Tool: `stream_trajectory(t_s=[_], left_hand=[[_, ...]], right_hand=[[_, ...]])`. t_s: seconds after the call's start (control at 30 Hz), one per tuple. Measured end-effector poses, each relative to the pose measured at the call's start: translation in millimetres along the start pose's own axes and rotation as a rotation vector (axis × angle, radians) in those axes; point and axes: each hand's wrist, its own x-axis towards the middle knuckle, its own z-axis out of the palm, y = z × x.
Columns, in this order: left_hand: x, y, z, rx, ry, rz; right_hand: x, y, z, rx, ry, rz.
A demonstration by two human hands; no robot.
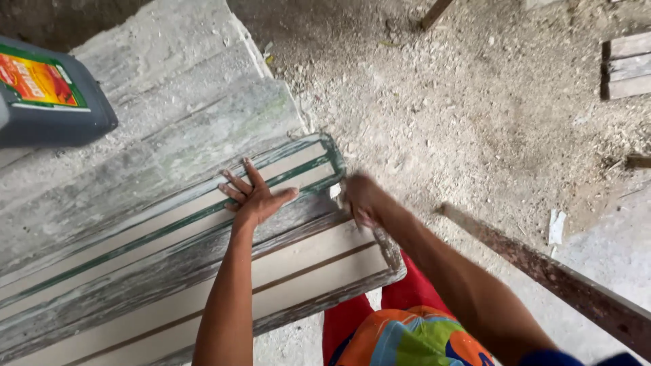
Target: Applying and smoothing filler material into the grooves of decorative moldings using a putty knife.
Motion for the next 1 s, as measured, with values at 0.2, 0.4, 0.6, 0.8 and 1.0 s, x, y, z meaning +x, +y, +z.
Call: stream_trajectory(t_s=[0.2,0.4,0.6,0.8,1.0], left_hand=[[1.0,-10.9,17.3,0.64,0.099,-0.055],[-2.9,5.4,16.4,-0.126,0.221,0.015],[-26.4,-8.6,59.8,-0.081,0.714,0.236],[-103.0,-56.1,158.6,0.001,0.861,0.365],[-210.5,-125.5,254.9,-0.029,0.929,0.287]], right_hand=[[-58.7,16.0,8.0,0.278,0.058,-0.033],[-61.7,61.0,27.8,0.439,-0.037,-0.002],[-86.6,111.2,-0.4,0.362,0.1,-0.521],[-133.4,98.3,-16.2,-0.311,0.254,-0.354],[-155.8,91.5,14.0,-0.729,0.307,-0.334]])
